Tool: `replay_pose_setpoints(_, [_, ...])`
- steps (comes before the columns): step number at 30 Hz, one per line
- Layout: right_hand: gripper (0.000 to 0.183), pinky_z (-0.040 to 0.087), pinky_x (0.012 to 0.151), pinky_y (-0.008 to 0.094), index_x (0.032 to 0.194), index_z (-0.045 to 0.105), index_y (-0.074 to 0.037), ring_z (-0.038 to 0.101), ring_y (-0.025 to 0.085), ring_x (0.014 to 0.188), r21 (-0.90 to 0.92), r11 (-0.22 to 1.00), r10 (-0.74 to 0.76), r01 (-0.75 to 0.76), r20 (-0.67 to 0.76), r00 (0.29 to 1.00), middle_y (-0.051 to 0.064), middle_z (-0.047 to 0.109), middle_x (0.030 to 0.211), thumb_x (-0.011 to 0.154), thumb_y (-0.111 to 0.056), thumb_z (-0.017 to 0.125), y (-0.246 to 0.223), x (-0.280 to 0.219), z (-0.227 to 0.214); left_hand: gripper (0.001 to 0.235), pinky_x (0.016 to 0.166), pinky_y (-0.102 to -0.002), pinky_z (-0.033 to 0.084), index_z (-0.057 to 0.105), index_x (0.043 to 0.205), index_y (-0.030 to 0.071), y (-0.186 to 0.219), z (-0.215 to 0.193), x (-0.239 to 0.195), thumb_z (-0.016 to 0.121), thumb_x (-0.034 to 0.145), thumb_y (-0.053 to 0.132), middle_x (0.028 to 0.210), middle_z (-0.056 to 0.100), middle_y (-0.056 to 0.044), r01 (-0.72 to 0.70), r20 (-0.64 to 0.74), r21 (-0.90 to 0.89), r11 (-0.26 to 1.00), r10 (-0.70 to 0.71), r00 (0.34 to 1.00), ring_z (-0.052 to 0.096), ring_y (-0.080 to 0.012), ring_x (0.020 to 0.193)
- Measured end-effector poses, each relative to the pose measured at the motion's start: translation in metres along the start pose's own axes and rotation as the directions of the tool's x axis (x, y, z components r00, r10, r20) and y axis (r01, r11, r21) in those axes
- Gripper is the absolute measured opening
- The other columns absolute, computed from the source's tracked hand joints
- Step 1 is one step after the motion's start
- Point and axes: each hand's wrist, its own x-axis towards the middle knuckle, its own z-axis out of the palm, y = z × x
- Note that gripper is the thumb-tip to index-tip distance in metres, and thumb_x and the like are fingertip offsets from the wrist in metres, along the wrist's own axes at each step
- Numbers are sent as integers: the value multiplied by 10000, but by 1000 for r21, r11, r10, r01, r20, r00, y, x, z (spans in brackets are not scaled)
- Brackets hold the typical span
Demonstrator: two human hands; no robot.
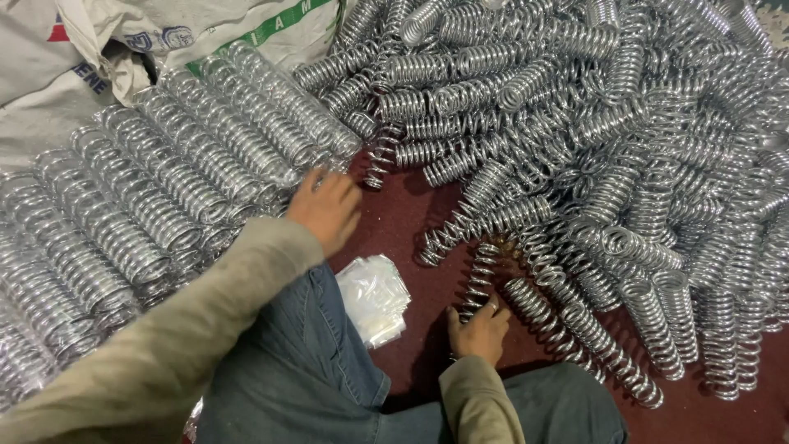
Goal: The person places metal springs into plastic bags one by one and then sets the bags aside.
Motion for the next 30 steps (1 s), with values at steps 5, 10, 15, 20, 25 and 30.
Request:
replay_pose_setpoints(5, [907,491,1061,571,1499,456,-68,568,389,1300,445,895,-42,23,31,999,216,584,1348,780,-468,836,33,7,20,439,978,-554,417,758,1135,220,1,148,34,647,885,563,1155,768,-57,193,581,45,980,-183,793,697,-315,1138])
replay_pose_setpoints(10, [664,468,1029,473,1320,568,-55,582,292,1172,935,346,7,72,-80,997,164,623,1198,705,-39,817,-32,-61,-31,704,946,-529,464,716,1257,220,18,123,39,779,751,705,1242,743,-61,103,698,34,994,-97,710,679,-325,1174])
replay_pose_setpoints(15, [450,515,979,405,1013,738,-32,706,250,1035,773,492,-304,400,-279,911,156,762,1038,585,23,866,-26,-61,-12,371,988,-543,488,716,1252,140,31,95,33,725,908,277,1239,749,-91,194,699,33,980,-161,697,677,-325,1205])
replay_pose_setpoints(20, [597,554,896,488,1109,739,-136,724,322,1090,619,771,-139,149,-65,988,102,782,1042,550,-201,939,-52,-88,-45,306,989,-570,471,736,1217,140,19,126,32,650,942,241,1169,772,-129,301,551,-23,953,-240,799,704,-341,1162])
replay_pose_setpoints(25, [571,550,943,456,1109,716,-125,727,294,1095,699,695,-155,170,-84,984,117,775,1059,574,-140,914,-51,-91,-45,404,1053,-548,394,572,1383,87,23,76,7,520,984,124,1126,763,-201,341,240,-156,927,-299,924,698,-370,1163])
replay_pose_setpoints(30, [700,489,1115,355,1359,510,-44,614,261,1254,517,338,-533,786,-583,613,149,589,1345,779,-221,860,-84,-134,-124,426,520,-367,584,528,1300,103,63,28,-27,560,949,-136,1092,736,-102,-617,-825,-278,736,145,545,727,-210,696])
